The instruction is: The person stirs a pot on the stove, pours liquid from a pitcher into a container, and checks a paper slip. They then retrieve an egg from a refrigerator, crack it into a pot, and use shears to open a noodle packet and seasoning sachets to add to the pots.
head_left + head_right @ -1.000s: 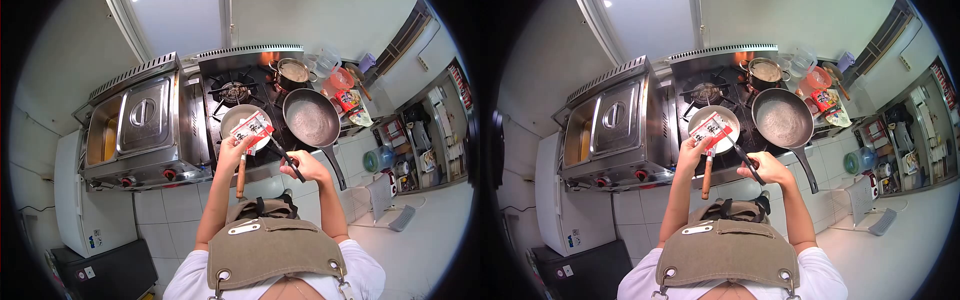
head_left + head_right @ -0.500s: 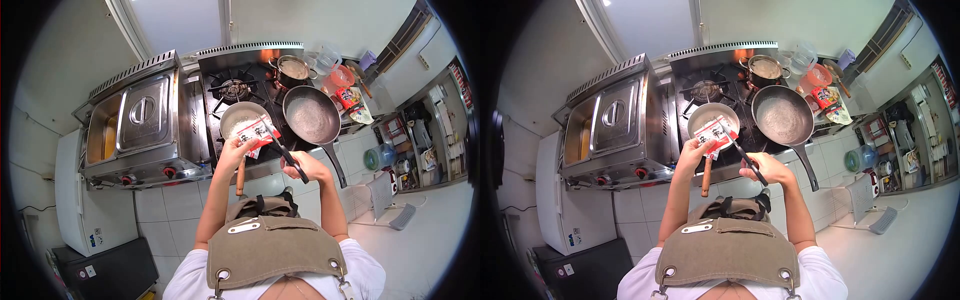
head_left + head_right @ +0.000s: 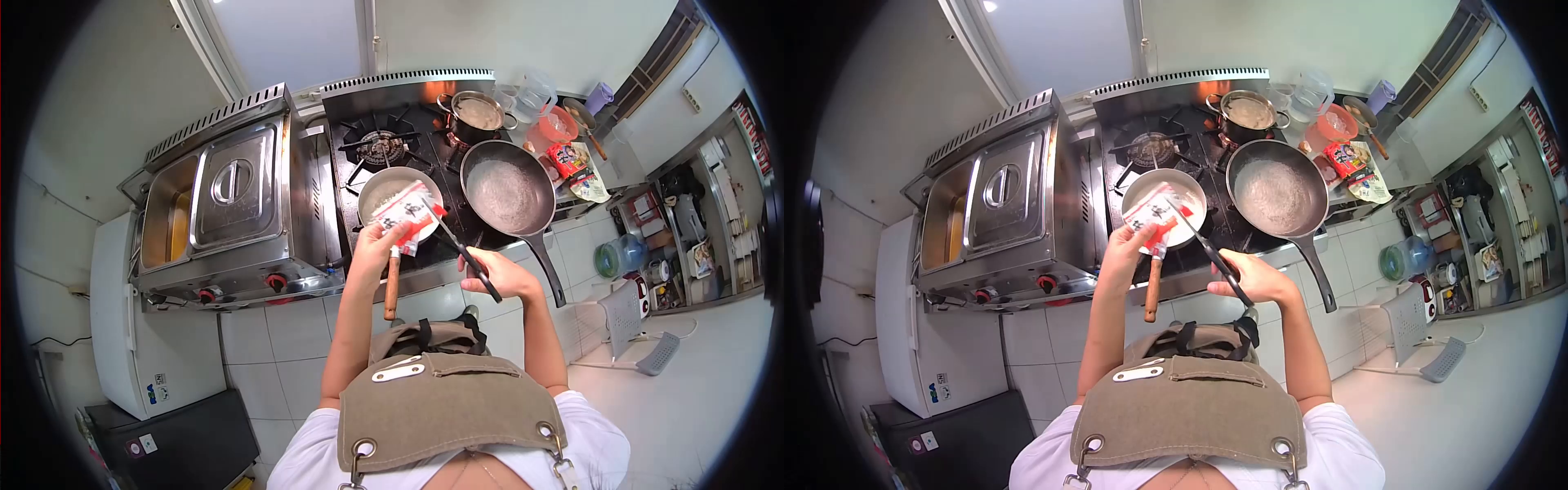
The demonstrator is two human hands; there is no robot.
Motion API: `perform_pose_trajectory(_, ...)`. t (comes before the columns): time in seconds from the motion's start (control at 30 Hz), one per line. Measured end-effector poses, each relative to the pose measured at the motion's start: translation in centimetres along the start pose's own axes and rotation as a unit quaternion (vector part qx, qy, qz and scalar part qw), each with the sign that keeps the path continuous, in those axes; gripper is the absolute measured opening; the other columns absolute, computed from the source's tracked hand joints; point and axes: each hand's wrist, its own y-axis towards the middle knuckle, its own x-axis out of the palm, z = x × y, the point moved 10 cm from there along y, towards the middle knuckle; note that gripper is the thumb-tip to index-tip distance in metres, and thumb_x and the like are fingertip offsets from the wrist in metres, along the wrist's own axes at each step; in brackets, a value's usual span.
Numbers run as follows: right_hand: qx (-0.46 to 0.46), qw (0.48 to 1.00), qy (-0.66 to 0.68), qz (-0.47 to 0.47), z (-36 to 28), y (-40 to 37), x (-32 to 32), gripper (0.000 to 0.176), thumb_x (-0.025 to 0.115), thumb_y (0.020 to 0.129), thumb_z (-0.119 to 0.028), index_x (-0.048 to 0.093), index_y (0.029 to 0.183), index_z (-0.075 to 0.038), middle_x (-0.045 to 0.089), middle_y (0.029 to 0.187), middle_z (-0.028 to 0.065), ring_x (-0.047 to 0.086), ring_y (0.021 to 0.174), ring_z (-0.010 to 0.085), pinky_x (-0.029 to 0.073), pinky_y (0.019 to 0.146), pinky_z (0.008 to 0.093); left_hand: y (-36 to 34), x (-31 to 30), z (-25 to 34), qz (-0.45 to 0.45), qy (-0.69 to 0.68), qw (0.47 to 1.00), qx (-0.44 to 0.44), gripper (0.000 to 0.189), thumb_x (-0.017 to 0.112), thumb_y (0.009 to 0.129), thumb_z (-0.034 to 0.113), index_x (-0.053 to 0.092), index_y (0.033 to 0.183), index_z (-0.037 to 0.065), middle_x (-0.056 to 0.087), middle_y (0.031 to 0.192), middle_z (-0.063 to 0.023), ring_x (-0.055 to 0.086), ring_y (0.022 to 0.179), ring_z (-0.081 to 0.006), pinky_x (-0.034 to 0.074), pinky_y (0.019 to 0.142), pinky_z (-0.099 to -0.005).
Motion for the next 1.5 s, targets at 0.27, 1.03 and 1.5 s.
perform_pose_trajectory(0.27, -0.066, 0.962, 0.162, 0.208, -1.9, 2.5, -6.3, 0.031, 0.072, 0.078, -0.016, 0.042, 0.079, -0.006, 0.062, 0.071, 0.0031, 0.056, 0.062, 0.005, 0.041, 0.049, 0.0207, 0.1, -0.7, 0.8, -0.005, 0.011, 0.999, -0.031, 0.023, 0.062, 0.086, 0.018, 0.063, 0.1, 0.0, 0.066, 0.094, -0.0033, 0.058, 0.083, -0.0061, 0.043, 0.077, -0.0221)
perform_pose_trajectory(1.03, -0.081, 0.922, 0.053, 0.375, 0.0, 6.3, -8.4, 0.028, 0.07, 0.074, -0.006, 0.049, 0.089, 0.0, 0.065, 0.071, 0.0085, 0.063, 0.061, 0.0127, 0.05, 0.056, 0.0255, 7.9, -5.2, 6.7, 0.096, 0.569, 0.794, 0.192, 0.028, 0.077, 0.063, 0.023, 0.068, 0.075, 0.0, 0.056, 0.062, -0.0164, 0.056, 0.056, -0.0234, 0.043, 0.055, -0.0351)
perform_pose_trajectory(1.5, -0.043, 0.917, 0.206, 0.34, 4.0, 4.7, -7.1, 0.032, 0.069, 0.072, -0.001, 0.045, 0.092, 0.001, 0.063, 0.069, 0.0093, 0.061, 0.057, 0.0125, 0.048, 0.053, 0.0249, 12.1, -0.4, 1.5, -0.069, 0.815, 0.546, 0.181, 0.006, 0.061, 0.065, -0.001, 0.065, 0.069, -0.002, 0.063, 0.074, -0.0185, 0.064, 0.07, -0.0328, 0.052, 0.063, -0.0391)
